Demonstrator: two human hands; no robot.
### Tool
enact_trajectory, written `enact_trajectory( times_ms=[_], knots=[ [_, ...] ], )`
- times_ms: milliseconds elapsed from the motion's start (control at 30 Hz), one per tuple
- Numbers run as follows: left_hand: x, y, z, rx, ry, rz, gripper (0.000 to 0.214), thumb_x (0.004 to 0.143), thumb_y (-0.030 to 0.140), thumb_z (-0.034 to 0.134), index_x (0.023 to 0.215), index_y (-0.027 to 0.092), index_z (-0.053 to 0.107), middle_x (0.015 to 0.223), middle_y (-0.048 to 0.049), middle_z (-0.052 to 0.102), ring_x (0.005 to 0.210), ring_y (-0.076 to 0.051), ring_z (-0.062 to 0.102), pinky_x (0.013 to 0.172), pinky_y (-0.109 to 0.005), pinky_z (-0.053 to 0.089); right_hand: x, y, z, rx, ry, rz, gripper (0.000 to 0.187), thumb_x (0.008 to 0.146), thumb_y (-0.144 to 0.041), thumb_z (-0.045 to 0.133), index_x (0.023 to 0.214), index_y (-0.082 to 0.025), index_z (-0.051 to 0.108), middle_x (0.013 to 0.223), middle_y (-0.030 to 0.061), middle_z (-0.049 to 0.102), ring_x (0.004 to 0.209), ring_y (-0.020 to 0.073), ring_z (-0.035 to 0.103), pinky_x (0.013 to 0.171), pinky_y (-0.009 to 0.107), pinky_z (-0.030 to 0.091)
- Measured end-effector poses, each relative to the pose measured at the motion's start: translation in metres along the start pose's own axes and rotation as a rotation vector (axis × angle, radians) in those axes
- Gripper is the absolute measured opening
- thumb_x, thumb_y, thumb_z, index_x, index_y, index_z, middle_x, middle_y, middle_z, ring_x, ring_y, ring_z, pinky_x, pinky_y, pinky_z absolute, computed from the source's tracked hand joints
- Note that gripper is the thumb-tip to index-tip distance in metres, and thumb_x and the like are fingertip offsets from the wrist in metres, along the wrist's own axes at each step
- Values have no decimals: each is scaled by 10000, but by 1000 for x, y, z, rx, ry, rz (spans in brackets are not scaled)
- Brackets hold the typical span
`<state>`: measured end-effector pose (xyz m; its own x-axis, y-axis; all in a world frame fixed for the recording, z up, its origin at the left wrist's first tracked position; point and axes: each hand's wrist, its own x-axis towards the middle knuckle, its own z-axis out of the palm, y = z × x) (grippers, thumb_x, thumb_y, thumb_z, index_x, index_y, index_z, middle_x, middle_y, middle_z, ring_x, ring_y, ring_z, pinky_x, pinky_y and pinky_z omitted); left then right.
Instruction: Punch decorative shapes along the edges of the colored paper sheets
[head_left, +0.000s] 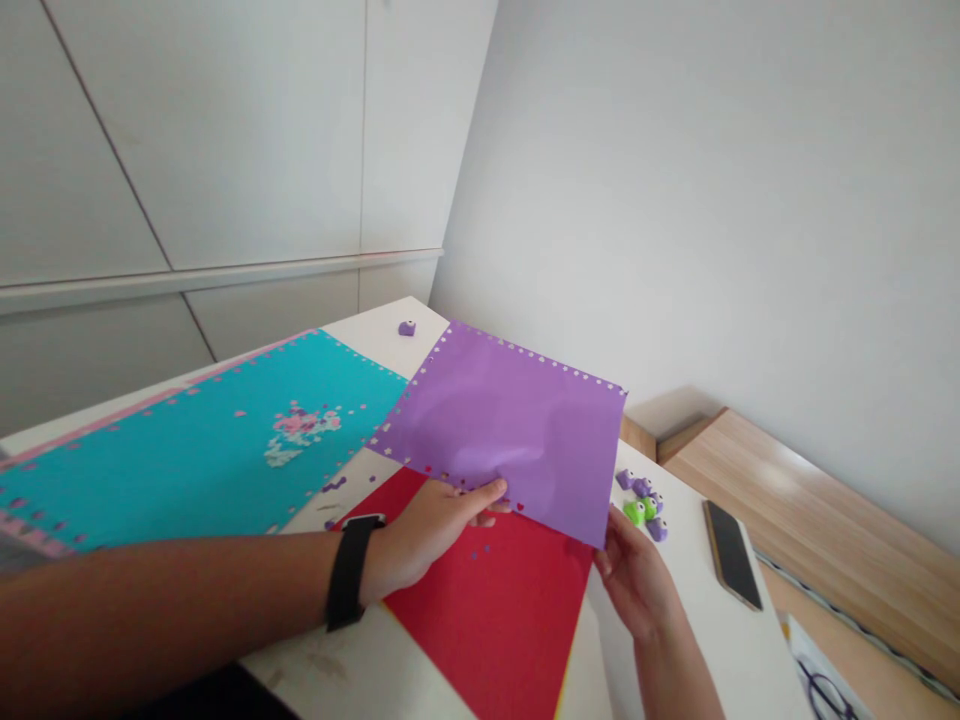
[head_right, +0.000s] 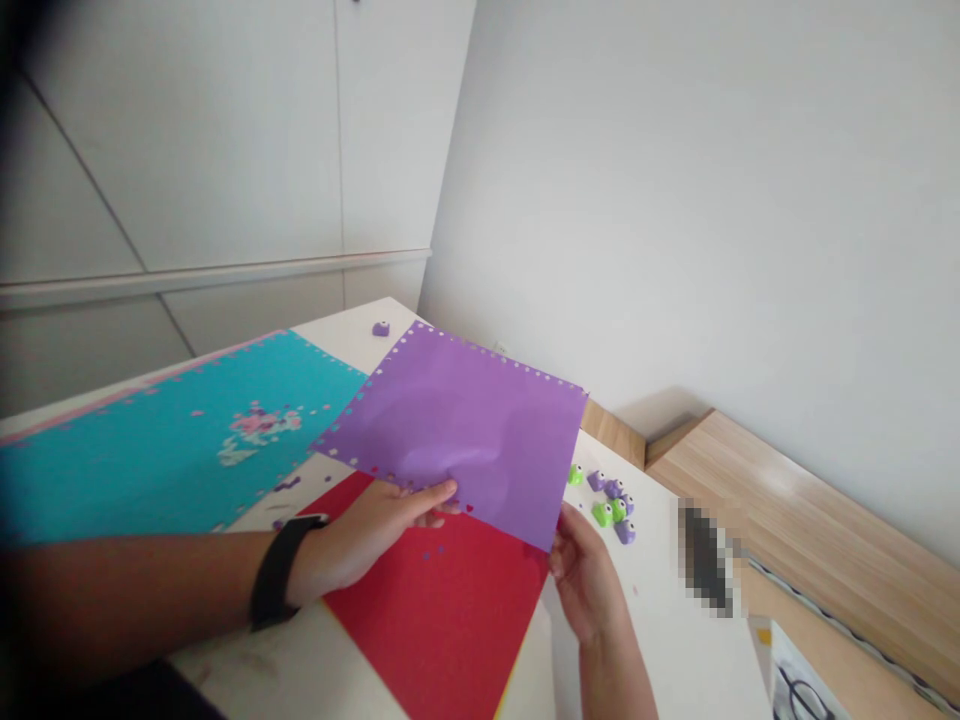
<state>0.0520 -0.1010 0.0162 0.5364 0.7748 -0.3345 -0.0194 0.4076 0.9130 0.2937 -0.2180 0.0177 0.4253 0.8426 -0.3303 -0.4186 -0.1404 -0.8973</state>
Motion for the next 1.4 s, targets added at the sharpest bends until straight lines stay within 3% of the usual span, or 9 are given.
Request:
enact_trajectory(
  times_ms=[100,200,367,500,667,833,1000,1200,1400],
  knots=[
    [-2,-5,-1,-40,-100,-13,419,768,569,765,738,152,732,782,-88,775,767,-215,706,721,-306,522,17,-34,-24,-149,178,-159,408,633,-377,924,935,-155,765,894,82,754,703,158,671,448,183,444],
    [-4,-16,-1,-41,-248,-36,420,755,552,774,785,139,706,694,-66,739,619,-173,664,618,-285,506,32,-73,-29,-254,229,-257,409,583,-373,947,861,-141,757,769,59,721,591,123,605,421,189,418],
    [-6,-40,3,27,-394,-99,447,739,550,781,851,147,625,636,-38,707,527,-154,635,536,-271,495,69,-109,14,-528,182,-369,352,645,-363,915,837,-132,731,696,57,697,556,140,605,395,211,361],
    [-6,-46,6,47,-390,-129,486,691,574,798,824,166,571,627,-31,695,524,-165,644,518,-278,494,112,-89,70,-761,48,-376,275,713,-258,872,909,-141,718,757,40,711,604,162,651,506,262,507],
    [-5,-30,4,2,-350,-170,432,695,521,782,814,177,549,605,-21,693,544,-160,649,538,-269,497,161,-41,124,-1046,-45,-298,191,906,-283,735,1020,-144,674,915,25,700,728,151,671,654,307,586],
    [-5,-25,5,24,-365,-192,398,701,492,769,763,204,500,520,14,645,467,-148,606,482,-257,459,195,-17,152,-1264,-69,-347,241,958,-347,671,1112,-162,660,1135,70,674,991,219,666,869,428,575],
    [-5,-33,7,11,-418,-227,436,662,488,806,760,214,481,541,16,656,456,-146,604,485,-274,484,209,-2,165,-1383,-125,-399,236,963,-360,660,1108,-175,669,1160,72,674,1011,223,662,896,435,564],
    [-6,-30,4,44,-409,-230,427,662,493,787,775,211,487,541,12,662,475,-149,612,507,-272,479,201,-11,150,-1330,-64,-518,329,957,-399,665,1195,-173,645,1168,79,678,970,217,678,861,423,578],
    [-2,-30,1,-1,-329,-137,436,723,528,758,878,170,563,651,-31,708,565,-161,649,554,-271,486,160,-89,52,-1332,205,-558,346,1011,-420,560,1242,-170,624,1127,76,696,925,200,686,824,394,572]
  ],
)
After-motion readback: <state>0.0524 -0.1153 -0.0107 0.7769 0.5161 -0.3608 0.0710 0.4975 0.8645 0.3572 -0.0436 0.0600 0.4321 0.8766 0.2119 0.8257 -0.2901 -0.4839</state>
